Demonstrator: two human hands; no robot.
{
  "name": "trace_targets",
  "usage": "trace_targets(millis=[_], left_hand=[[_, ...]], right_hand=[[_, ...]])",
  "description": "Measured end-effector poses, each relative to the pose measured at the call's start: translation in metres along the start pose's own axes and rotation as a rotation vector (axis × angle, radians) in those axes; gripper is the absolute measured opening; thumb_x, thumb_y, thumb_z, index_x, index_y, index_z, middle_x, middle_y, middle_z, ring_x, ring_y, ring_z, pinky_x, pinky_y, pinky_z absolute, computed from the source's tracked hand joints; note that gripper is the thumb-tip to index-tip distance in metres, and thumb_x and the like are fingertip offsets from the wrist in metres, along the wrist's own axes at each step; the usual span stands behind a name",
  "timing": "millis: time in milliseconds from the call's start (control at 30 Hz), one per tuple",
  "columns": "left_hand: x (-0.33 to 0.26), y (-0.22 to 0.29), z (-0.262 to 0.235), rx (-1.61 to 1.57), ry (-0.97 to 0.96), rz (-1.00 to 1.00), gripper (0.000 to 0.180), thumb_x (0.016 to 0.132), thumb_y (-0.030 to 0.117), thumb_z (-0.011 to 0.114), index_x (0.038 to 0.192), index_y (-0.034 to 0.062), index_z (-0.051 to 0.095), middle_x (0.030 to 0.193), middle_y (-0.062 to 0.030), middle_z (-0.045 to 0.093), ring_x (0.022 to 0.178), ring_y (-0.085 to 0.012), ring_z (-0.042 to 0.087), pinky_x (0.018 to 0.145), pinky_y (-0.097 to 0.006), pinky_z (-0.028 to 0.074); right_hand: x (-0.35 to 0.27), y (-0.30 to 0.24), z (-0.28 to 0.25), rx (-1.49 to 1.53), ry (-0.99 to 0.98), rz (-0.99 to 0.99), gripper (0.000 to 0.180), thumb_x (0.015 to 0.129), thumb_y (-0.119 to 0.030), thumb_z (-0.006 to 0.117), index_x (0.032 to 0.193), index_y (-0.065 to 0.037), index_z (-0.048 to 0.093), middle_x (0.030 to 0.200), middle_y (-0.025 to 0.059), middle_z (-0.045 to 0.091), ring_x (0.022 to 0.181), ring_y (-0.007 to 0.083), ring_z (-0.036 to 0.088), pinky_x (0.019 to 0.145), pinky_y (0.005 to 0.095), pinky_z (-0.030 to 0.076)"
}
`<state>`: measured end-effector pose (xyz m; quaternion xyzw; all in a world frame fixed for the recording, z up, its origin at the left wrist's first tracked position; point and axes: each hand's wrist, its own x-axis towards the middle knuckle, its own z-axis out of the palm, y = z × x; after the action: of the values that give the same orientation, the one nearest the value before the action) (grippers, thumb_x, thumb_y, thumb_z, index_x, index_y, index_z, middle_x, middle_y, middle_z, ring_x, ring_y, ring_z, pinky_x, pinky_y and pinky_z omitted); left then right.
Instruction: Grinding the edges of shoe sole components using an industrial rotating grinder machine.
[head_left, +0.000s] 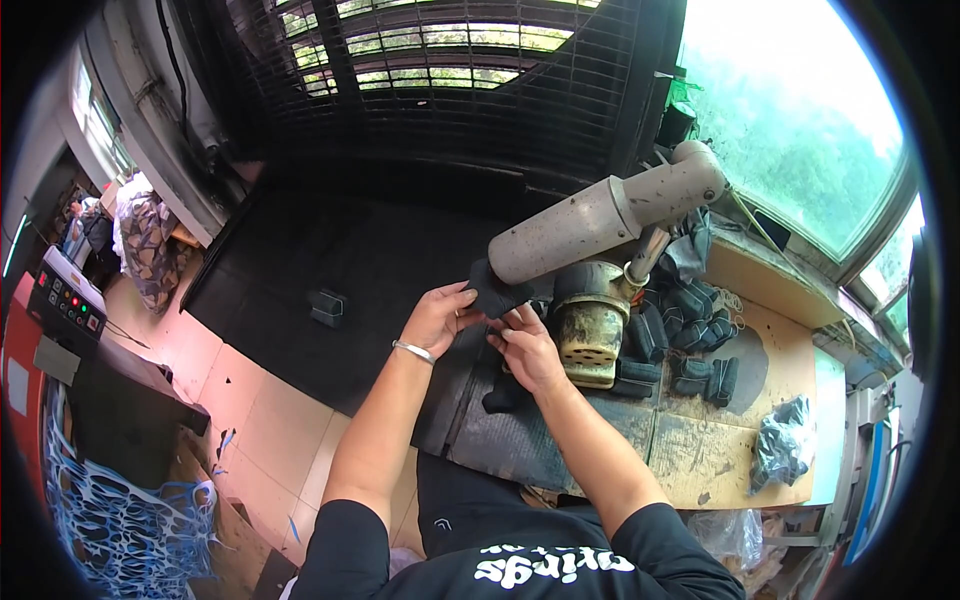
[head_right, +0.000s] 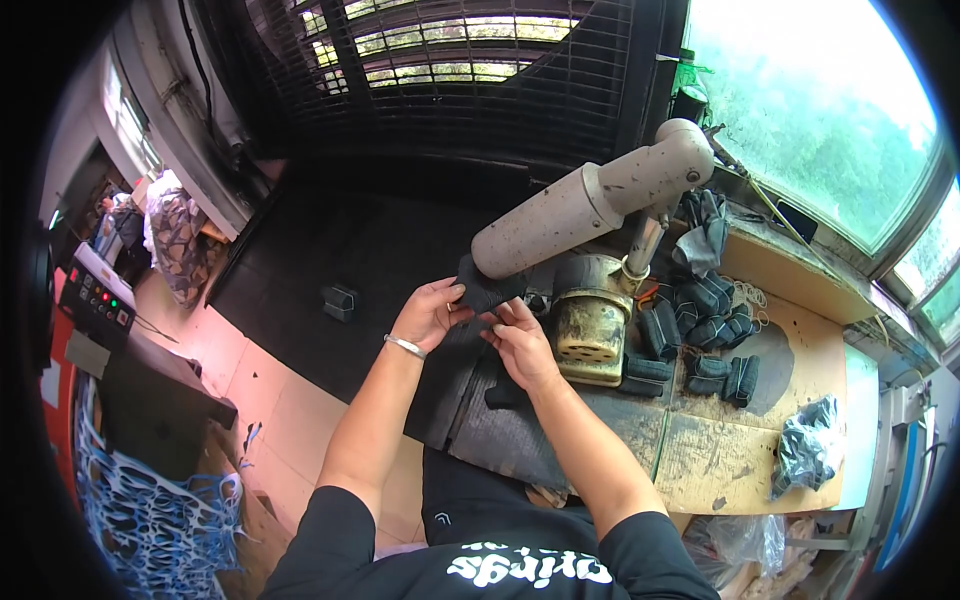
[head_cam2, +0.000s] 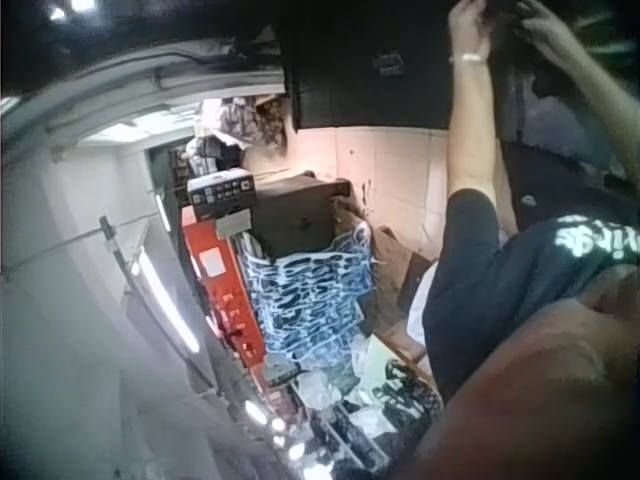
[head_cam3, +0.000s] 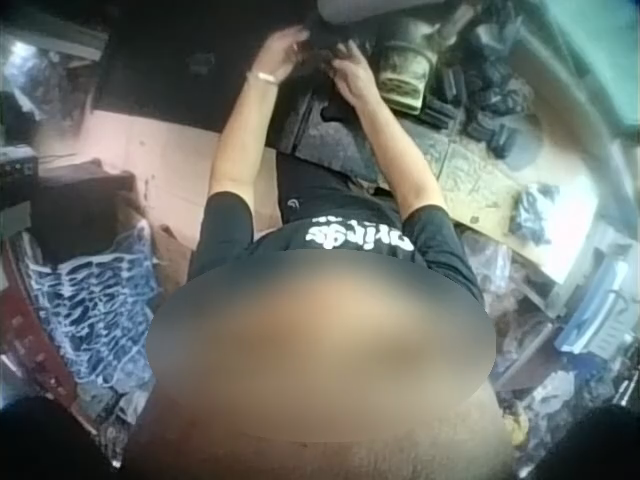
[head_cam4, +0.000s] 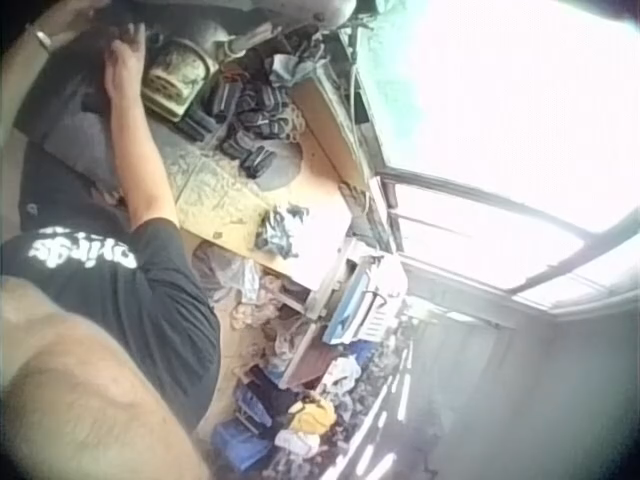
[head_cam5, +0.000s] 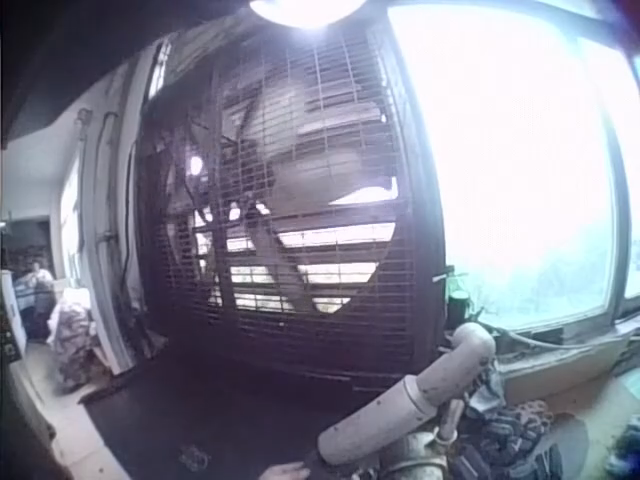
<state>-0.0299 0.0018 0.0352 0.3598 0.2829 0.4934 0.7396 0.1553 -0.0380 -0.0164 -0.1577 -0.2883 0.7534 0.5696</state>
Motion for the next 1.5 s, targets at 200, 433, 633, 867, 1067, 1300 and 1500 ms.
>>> trace_targets(millis=[200,433,633,867,1067,1300,1500], left_hand=[[0.016,0.012,-0.003,0.025,0.054,0.023,0.022,0.089,0.013,0.067,0.107,-0.0003,0.068,0.099,-0.0066,0.070,0.088,-0.0167,0.067,0.085,-0.031,0.056],[0.035,0.025,-0.002,0.019,0.163,0.047,0.019,0.088,0.012,0.068,0.104,0.0009,0.067,0.098,-0.0074,0.069,0.089,-0.0191,0.067,0.086,-0.032,0.056],[0.035,0.024,-0.001,0.034,0.162,0.043,0.016,0.087,0.012,0.069,0.100,0.0027,0.069,0.098,-0.0066,0.069,0.092,-0.0185,0.067,0.090,-0.034,0.055],[0.027,0.020,-0.001,0.026,0.090,0.014,0.016,0.088,0.012,0.069,0.100,0.0025,0.070,0.096,-0.0060,0.070,0.091,-0.0183,0.067,0.089,-0.033,0.055],[0.023,0.013,0.002,0.046,0.060,-0.010,0.021,0.088,0.013,0.069,0.105,0.0006,0.070,0.100,-0.0065,0.071,0.092,-0.0177,0.067,0.090,-0.033,0.055],[0.011,0.008,0.005,0.061,0.032,-0.030,0.024,0.088,0.015,0.070,0.108,0.0001,0.069,0.102,-0.0076,0.071,0.093,-0.0181,0.067,0.090,-0.033,0.054],[0.002,-0.004,0.003,0.199,0.121,0.035,0.034,0.087,0.011,0.072,0.116,-0.0052,0.066,0.103,-0.0073,0.071,0.092,-0.0147,0.067,0.084,-0.030,0.056]], right_hand=[[0.031,0.001,-0.006,-0.014,0.025,-0.005,0.046,0.088,0.006,0.051,0.129,-0.013,0.056,0.127,0.0033,0.059,0.119,0.0194,0.057,0.094,0.0358,0.049],[0.061,-0.001,-0.010,-0.027,0.032,-0.008,0.037,0.086,0.008,0.055,0.117,-0.010,0.061,0.117,0.0032,0.062,0.120,0.0240,0.058,0.094,0.0401,0.048],[0.062,0.000,-0.014,-0.058,0.010,-0.035,0.042,0.088,0.006,0.050,0.128,-0.007,0.055,0.130,0.0083,0.058,0.119,0.0215,0.059,0.093,0.0374,0.049],[0.040,-0.003,-0.002,-0.035,0.007,-0.039,0.053,0.089,0.009,0.048,0.137,-0.012,0.051,0.131,0.0061,0.058,0.119,0.0196,0.057,0.094,0.0362,0.048],[0.025,-0.002,-0.004,-0.007,0.017,-0.035,0.050,0.089,0.008,0.049,0.133,-0.014,0.053,0.129,0.0041,0.058,0.119,0.0185,0.056,0.094,0.0356,0.047],[0.007,0.004,-0.007,0.015,0.029,-0.043,0.047,0.086,0.006,0.053,0.128,-0.016,0.056,0.129,0.0026,0.057,0.121,0.0213,0.054,0.097,0.0384,0.046],[-0.006,-0.005,0.005,0.048,0.043,-0.040,0.040,0.086,-0.013,0.061,0.126,-0.013,0.058,0.129,0.0006,0.058,0.118,0.0185,0.053,0.099,0.0390,0.043]])
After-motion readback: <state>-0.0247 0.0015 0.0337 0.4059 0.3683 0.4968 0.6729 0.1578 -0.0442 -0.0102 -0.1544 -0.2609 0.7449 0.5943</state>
